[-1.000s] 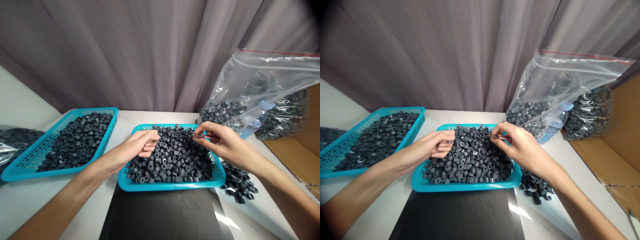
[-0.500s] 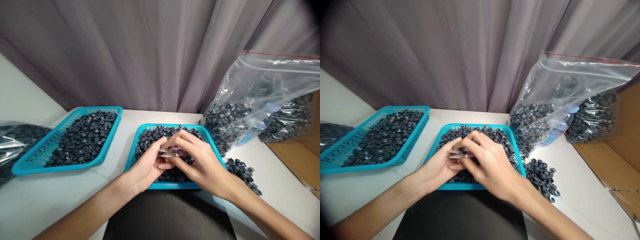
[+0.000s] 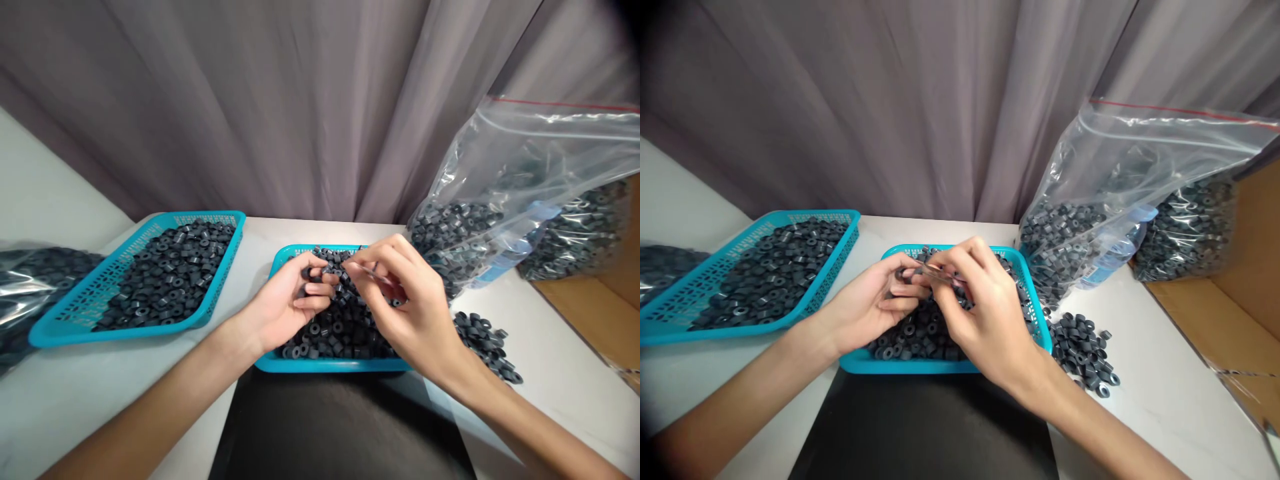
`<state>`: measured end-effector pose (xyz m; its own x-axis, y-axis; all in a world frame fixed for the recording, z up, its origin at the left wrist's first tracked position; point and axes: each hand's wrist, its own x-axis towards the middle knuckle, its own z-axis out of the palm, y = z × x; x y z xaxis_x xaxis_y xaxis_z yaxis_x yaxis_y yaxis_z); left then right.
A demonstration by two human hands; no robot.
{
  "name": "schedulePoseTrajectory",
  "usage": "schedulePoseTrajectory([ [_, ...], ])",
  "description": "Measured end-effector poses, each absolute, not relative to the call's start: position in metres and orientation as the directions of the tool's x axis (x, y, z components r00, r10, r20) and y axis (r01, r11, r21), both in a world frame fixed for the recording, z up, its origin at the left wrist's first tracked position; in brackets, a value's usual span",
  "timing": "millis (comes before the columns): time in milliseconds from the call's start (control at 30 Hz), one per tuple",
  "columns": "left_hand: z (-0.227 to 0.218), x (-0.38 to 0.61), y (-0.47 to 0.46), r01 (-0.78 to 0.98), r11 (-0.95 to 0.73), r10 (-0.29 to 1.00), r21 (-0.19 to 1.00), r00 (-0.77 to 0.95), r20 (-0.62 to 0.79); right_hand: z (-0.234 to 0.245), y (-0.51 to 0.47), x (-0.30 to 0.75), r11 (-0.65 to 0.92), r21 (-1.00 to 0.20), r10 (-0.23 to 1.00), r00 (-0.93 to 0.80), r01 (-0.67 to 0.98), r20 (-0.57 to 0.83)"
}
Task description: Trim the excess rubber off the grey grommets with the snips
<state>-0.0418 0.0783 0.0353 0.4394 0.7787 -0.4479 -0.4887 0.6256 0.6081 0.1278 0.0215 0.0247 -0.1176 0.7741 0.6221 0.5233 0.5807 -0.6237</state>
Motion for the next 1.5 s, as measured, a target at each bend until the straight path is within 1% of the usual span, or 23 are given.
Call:
schedulePoseTrajectory([
  [33, 0.038, -0.045, 0.083, -0.486, 0.625, 0.78, 0.612, 0.433, -0.452, 0.023, 0.022, 0.128, 0.561, -0.647, 0.793, -0.108, 0.517, 0.6],
  [67, 0.041, -0.05, 0.087, -0.49, 0.614, 0.788, 0.619, 0.419, -0.45, 0.021, 0.022, 0.127, 0.54, -0.663, 0.819, -0.143, 0.518, 0.556],
  [133, 0.048, -0.06, 0.097, -0.51, 0.57, 0.822, 0.644, 0.377, -0.428, 0.015, 0.021, 0.124, 0.511, -0.658, 0.859, -0.294, 0.552, 0.42],
  [200, 0.056, -0.071, 0.105, -0.529, 0.514, 0.858, 0.675, 0.331, -0.393, 0.009, 0.02, 0.119, 0.509, -0.606, 0.857, -0.427, 0.611, 0.288],
  [233, 0.061, -0.075, 0.107, -0.534, 0.486, 0.874, 0.691, 0.311, -0.374, 0.006, 0.02, 0.116, 0.515, -0.574, 0.85, -0.465, 0.636, 0.247],
  [333, 0.069, -0.084, 0.111, -0.53, 0.424, 0.905, 0.734, 0.278, -0.322, 0.0, 0.018, 0.11, 0.524, -0.511, 0.843, -0.498, 0.681, 0.202],
  [433, 0.069, -0.083, 0.109, -0.499, 0.398, 0.915, 0.77, 0.274, -0.296, -0.003, 0.019, 0.108, 0.539, -0.493, 0.836, -0.505, 0.683, 0.214],
  [633, 0.06, -0.067, 0.118, -0.412, 0.404, 0.902, 0.817, 0.329, -0.281, -0.004, 0.025, 0.11, 0.636, -0.392, 0.771, -0.537, 0.664, 0.342],
  [767, 0.076, -0.054, 0.134, -0.39, 0.384, 0.9, 0.837, 0.361, -0.245, 0.0, 0.028, 0.11, 0.652, -0.365, 0.756, -0.538, 0.664, 0.372],
  [833, 0.087, -0.05, 0.135, -0.399, 0.363, 0.904, 0.842, 0.369, -0.215, 0.001, 0.028, 0.11, 0.654, -0.373, 0.755, -0.536, 0.659, 0.377],
  [933, 0.1, -0.05, 0.13, -0.423, 0.328, 0.916, 0.845, 0.362, -0.174, -0.001, 0.026, 0.113, 0.618, -0.441, 0.786, -0.486, 0.651, 0.383],
  [1067, 0.1, -0.058, 0.125, -0.442, 0.29, 0.933, 0.849, 0.33, -0.147, -0.004, 0.024, 0.115, 0.569, -0.566, 0.822, -0.429, 0.597, 0.374],
  [1133, 0.095, -0.062, 0.128, -0.429, 0.286, 0.935, 0.857, 0.321, -0.151, -0.005, 0.023, 0.114, 0.542, -0.593, 0.84, -0.419, 0.596, 0.346],
  [1233, 0.087, -0.066, 0.133, -0.403, 0.266, 0.943, 0.876, 0.299, -0.149, -0.005, 0.022, 0.109, 0.522, -0.551, 0.852, -0.426, 0.651, 0.303],
  [1333, 0.08, -0.067, 0.137, -0.366, 0.224, 0.954, 0.903, 0.274, -0.126, -0.008, 0.022, 0.104, 0.548, -0.479, 0.836, -0.452, 0.686, 0.31],
  [1400, 0.075, -0.063, 0.136, -0.318, 0.198, 0.955, 0.927, 0.274, -0.11, -0.009, 0.022, 0.102, 0.561, -0.481, 0.828, -0.452, 0.674, 0.332],
  [1500, 0.072, -0.051, 0.137, -0.209, 0.129, 0.952, 0.969, 0.299, -0.063, -0.007, 0.025, 0.103, 0.558, -0.517, 0.83, -0.431, 0.649, 0.354],
])
